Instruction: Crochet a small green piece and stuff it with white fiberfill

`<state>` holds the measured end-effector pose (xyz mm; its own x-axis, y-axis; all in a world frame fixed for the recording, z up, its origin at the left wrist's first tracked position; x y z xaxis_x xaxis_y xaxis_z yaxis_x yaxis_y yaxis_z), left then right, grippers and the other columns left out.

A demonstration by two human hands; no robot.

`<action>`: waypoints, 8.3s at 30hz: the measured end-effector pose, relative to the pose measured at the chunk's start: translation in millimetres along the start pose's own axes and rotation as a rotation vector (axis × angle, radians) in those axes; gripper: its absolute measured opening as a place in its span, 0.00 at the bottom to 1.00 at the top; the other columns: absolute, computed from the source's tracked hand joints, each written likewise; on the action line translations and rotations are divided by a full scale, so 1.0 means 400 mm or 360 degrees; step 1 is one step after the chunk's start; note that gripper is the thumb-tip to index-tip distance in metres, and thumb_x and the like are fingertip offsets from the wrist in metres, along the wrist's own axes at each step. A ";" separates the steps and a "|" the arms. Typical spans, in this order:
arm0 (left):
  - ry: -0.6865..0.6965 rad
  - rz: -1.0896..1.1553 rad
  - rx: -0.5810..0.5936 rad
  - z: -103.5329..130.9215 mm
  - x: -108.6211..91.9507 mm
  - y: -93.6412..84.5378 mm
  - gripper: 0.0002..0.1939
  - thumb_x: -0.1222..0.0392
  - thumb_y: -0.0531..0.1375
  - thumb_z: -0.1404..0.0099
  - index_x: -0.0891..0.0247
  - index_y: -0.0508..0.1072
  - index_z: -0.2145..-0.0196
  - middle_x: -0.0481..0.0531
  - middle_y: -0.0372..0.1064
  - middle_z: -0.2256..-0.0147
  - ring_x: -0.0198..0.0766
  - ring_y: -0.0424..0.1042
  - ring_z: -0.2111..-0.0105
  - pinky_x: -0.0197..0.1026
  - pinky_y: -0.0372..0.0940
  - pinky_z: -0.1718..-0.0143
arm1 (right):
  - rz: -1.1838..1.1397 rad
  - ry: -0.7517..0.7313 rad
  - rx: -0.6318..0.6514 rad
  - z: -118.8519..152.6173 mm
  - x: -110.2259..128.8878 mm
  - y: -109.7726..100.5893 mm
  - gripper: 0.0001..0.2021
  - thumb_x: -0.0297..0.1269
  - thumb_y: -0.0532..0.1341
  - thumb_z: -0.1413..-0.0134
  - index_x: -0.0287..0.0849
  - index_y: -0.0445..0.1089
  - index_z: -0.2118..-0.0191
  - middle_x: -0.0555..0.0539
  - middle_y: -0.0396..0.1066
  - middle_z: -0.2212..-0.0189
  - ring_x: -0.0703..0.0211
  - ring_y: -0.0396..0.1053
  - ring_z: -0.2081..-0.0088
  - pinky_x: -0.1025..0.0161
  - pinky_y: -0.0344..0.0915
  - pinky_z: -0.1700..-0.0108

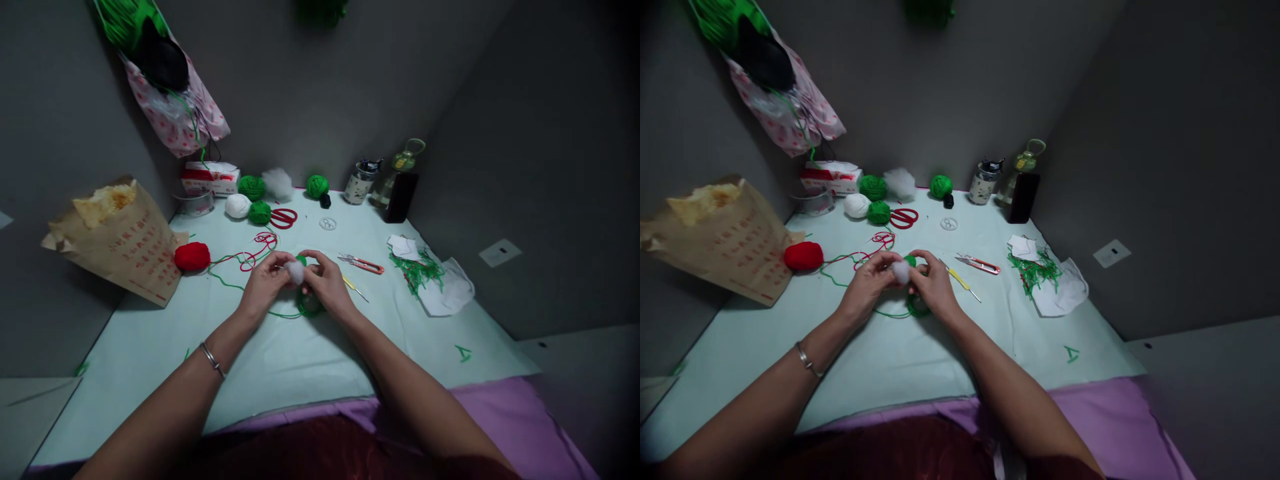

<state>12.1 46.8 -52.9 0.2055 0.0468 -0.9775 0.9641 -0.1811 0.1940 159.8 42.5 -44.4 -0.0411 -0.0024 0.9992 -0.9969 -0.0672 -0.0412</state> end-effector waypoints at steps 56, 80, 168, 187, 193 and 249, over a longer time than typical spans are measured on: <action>0.0571 -0.0507 -0.0293 0.024 -0.008 0.015 0.08 0.70 0.58 0.37 0.61 0.75 0.64 0.52 0.67 0.58 0.37 0.71 0.64 0.40 0.69 0.61 | -0.0495 0.0132 0.0148 0.001 -0.021 0.024 0.20 0.46 0.69 0.52 0.44 0.66 0.55 0.56 0.72 0.81 0.65 0.69 0.79 0.70 0.63 0.76; 0.0190 -0.0168 -0.0159 0.002 0.000 -0.010 0.08 0.63 0.65 0.43 0.61 0.71 0.65 0.48 0.71 0.64 0.34 0.70 0.70 0.36 0.66 0.67 | -0.0237 -0.0098 0.0284 0.007 -0.016 0.011 0.18 0.45 0.64 0.43 0.46 0.63 0.50 0.57 0.68 0.75 0.63 0.72 0.73 0.66 0.68 0.69; 0.0002 0.0103 -0.0045 0.009 0.015 0.013 0.15 0.57 0.68 0.43 0.60 0.66 0.63 0.46 0.70 0.67 0.37 0.72 0.65 0.38 0.65 0.62 | 0.0318 -0.0220 0.0063 0.025 0.017 -0.002 0.15 0.32 0.60 0.50 0.42 0.72 0.55 0.53 0.69 0.72 0.61 0.63 0.70 0.64 0.61 0.65; -0.0005 0.0023 -0.0231 -0.006 0.029 -0.006 0.14 0.58 0.62 0.41 0.62 0.72 0.56 0.49 0.72 0.65 0.39 0.73 0.66 0.39 0.64 0.64 | -0.0003 -0.0301 0.0152 0.026 0.065 -0.026 0.17 0.49 0.63 0.43 0.44 0.64 0.76 0.47 0.72 0.69 0.57 0.71 0.64 0.60 0.66 0.59; 0.0077 -0.0032 -0.0255 -0.008 0.022 -0.006 0.12 0.59 0.60 0.40 0.61 0.71 0.57 0.49 0.69 0.64 0.39 0.69 0.66 0.40 0.62 0.63 | 0.0048 -0.0068 0.0091 0.009 0.024 -0.022 0.15 0.51 0.63 0.43 0.43 0.69 0.65 0.51 0.70 0.72 0.67 0.59 0.78 0.67 0.54 0.75; -0.0124 0.0258 -0.0250 0.014 0.023 0.029 0.14 0.56 0.66 0.42 0.61 0.69 0.59 0.44 0.69 0.71 0.35 0.68 0.70 0.37 0.61 0.65 | 0.0708 -0.0218 0.0007 -0.002 0.013 -0.014 0.16 0.44 0.58 0.44 0.43 0.62 0.79 0.55 0.56 0.81 0.64 0.53 0.76 0.64 0.50 0.71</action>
<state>24.3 39.7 -60.3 0.3518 -0.0473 -0.9349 0.9352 -0.0250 0.3532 165.0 43.5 -39.0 -0.4554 -0.1637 0.8751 -0.8840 -0.0338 -0.4663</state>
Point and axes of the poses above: each hand's wrist, its own z-axis away from the middle knuckle, its own y-axis out of the palm, x = y × z, the point moved 2 cm from there along -z, towards the middle knuckle
